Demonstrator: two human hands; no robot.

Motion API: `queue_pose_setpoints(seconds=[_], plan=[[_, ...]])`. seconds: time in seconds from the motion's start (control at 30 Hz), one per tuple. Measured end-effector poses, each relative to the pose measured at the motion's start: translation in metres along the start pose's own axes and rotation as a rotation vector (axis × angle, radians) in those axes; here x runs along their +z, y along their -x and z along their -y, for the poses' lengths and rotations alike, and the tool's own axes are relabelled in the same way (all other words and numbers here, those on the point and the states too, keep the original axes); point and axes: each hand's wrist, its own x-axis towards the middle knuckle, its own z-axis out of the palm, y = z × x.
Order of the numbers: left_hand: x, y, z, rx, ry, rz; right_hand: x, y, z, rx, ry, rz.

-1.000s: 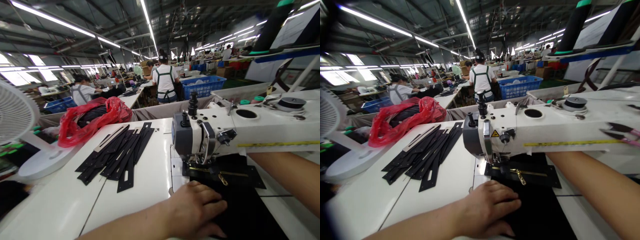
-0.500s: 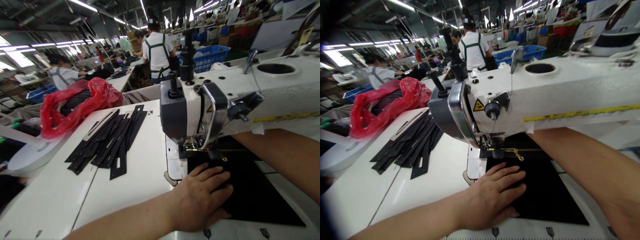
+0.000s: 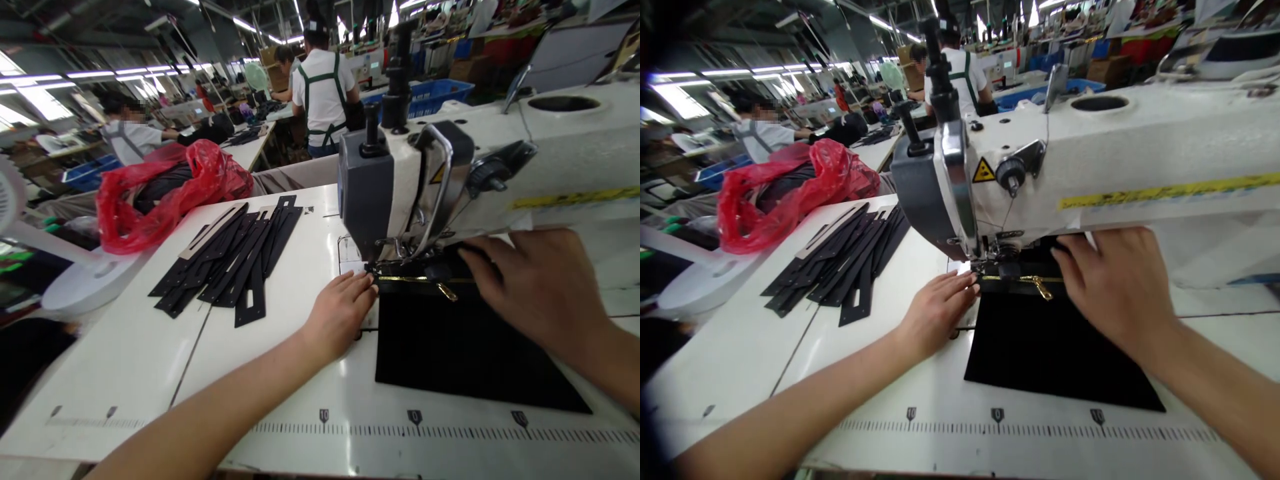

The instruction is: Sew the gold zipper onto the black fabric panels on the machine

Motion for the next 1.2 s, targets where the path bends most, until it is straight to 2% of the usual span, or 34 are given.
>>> queue_pose_setpoints(seconds=[0.1, 0.2, 0.27, 0.37, 0.5, 0.63, 0.7, 0.97, 1.2], plan=[[0.003, -0.008, 0.008, 0.024, -0.012, 0.043, -0.010, 0.029, 0.041, -0.126, -0.171, 0.091], [-0.001, -0.019, 0.009, -0.106, 0.000, 0.083, -0.011, 0.048, 0.074, -0.138, -0.330, 0.221], [-0.005, -0.024, 0.009, -0.196, -0.006, 0.111, -0.009, 0.047, 0.081, -0.117, -0.374, 0.281], [-0.006, -0.023, 0.005, -0.187, -0.013, 0.141, -0.006, 0.028, 0.075, -0.139, -0.391, 0.288], [-0.001, -0.012, -0.005, -0.123, -0.076, 0.132, 0.010, 0.007, 0.063, -0.162, -0.241, 0.170], [0.004, -0.006, -0.011, -0.140, -0.144, 0.079, 0.038, 0.008, 0.057, -0.156, -0.233, 0.188], [0.005, -0.006, -0.011, -0.123, -0.141, 0.047, 0.045, 0.010, 0.055, -0.164, -0.238, 0.194], [0.008, -0.014, -0.008, -0.036, -0.118, -0.009, 0.044, 0.006, 0.054, -0.188, -0.237, 0.186], [0.007, -0.014, -0.011, -0.054, -0.138, 0.026, 0.046, 0.005, 0.051, -0.210, -0.261, 0.161]])
